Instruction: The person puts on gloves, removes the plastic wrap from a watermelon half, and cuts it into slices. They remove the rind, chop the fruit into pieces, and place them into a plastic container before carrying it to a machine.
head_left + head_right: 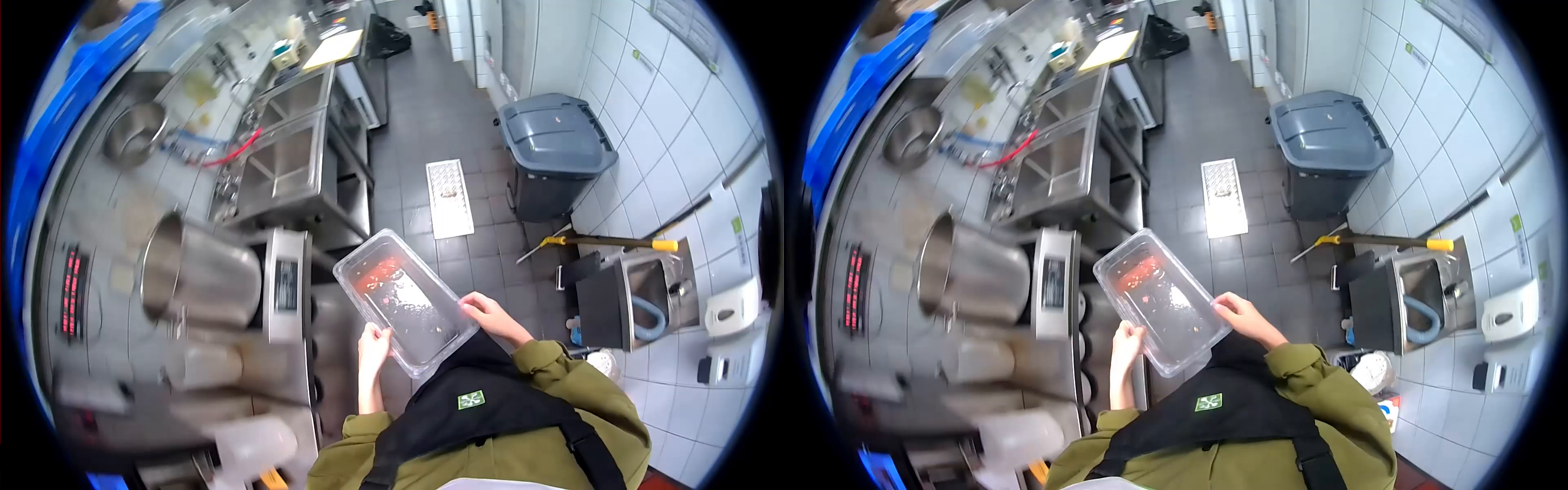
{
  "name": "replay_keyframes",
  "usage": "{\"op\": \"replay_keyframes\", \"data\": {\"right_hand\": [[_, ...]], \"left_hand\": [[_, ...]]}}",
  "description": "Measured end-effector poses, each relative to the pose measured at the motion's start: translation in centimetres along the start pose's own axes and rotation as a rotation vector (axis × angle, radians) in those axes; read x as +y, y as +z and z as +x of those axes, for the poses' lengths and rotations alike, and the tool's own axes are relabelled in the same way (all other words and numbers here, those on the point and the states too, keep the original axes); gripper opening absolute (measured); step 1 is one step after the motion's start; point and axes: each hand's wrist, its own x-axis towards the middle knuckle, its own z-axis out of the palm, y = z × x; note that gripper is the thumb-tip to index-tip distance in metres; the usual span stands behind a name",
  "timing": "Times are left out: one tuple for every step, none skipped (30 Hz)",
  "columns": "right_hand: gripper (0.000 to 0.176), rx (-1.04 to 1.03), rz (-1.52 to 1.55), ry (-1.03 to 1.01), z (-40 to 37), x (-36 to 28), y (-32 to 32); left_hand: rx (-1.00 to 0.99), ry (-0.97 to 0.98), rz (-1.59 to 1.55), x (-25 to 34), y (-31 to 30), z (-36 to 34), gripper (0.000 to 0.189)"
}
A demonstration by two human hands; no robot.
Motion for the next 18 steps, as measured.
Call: {"op": "replay_keyframes", "data": {"right_hand": [[0.02, 0.024, -0.001, 0.016, 3.8, -0.4, -1.1], [0.02, 0.042, -0.005, 0.03, 7.5, -0.4, -2.5], [0.021, 0.054, -0.015, 0.042, 11.7, -1.2, -4.2], [0.026, 0.085, -0.039, 0.077, 15.8, -2.3, -5.7], [0.025, 0.116, -0.1, 0.046, 20.3, -2.9, -7.3], [0.024, 0.147, -0.161, 0.01, 24.7, -2.9, -8.9], [0.023, 0.184, -0.215, -0.038, 29.8, -2.9, -10.4], [0.024, 0.23, -0.254, -0.123, 34.9, -2.3, -11.8], [0.023, 0.263, -0.321, -0.004, 38.8, -5.4, -12.7], [0.022, 0.283, -0.265, -0.026, 43.1, -6.6, -13.4], [0.022, 0.298, -0.225, -0.052, 47.3, -8.0, -14.4], [0.02, 0.289, -0.247, -0.022, 51.6, -10.0, -15.4], [0.02, 0.278, -0.198, -0.067, 56.3, -10.6, -16.5], [0.02, 0.266, -0.247, -0.072, 61.1, -11.6, -17.7], [0.019, 0.253, -0.294, -0.077, 66.0, -12.4, -18.7], [0.019, 0.244, -0.248, -0.062, 71.0, -13.1, -19.6], [0.02, 0.235, -0.256, -0.066, 76.4, -13.7, -20.6], [0.022, 0.223, -0.26, -0.06, 81.6, -14.6, -21.5]], "left_hand": [[-0.046, 0.017, 0.0, 1.6, 0.6, 4.9, 0.023], [-0.086, 0.033, -0.006, 3.0, 1.6, 9.9, 0.023], [-0.12, 0.05, -0.017, 5.4, 2.8, 14.7, 0.024], [-0.168, 0.071, -0.03, 7.3, 3.8, 19.3, 0.025], [-0.184, 0.064, -0.021, 9.6, 4.8, 23.7, 0.025], [-0.198, 0.062, -0.011, 11.9, 6.0, 27.9, 0.025], [-0.21, 0.072, 0.005, 14.9, 6.8, 32.4, 0.025], [-0.209, 0.094, 0.085, 18.0, 7.3, 36.4, 0.026], [-0.219, 0.127, 0.11, 20.0, 7.7, 40.7, 0.025], [-0.238, 0.113, 0.082, 22.8, 7.5, 44.3, 0.022], [-0.252, 0.103, 0.036, 25.6, 7.7, 47.7, 0.018], [-0.265, 0.084, 0.023, 27.5, 7.8, 51.7, 0.018], [-0.275, 0.073, 0.007, 29.5, 7.7, 56.1, 0.018], [-0.266, 0.062, -0.033, 31.4, 7.9, 60.3, 0.018], [-0.246, 0.068, -0.005, 33.4, 8.0, 64.6, 0.017], [-0.242, 0.076, -0.011, 35.3, 8.1, 69.0, 0.017], [-0.236, 0.079, -0.014, 37.0, 8.2, 73.2, 0.017], [-0.216, 0.067, -0.068, 38.4, 8.6, 77.8, 0.015]]}}
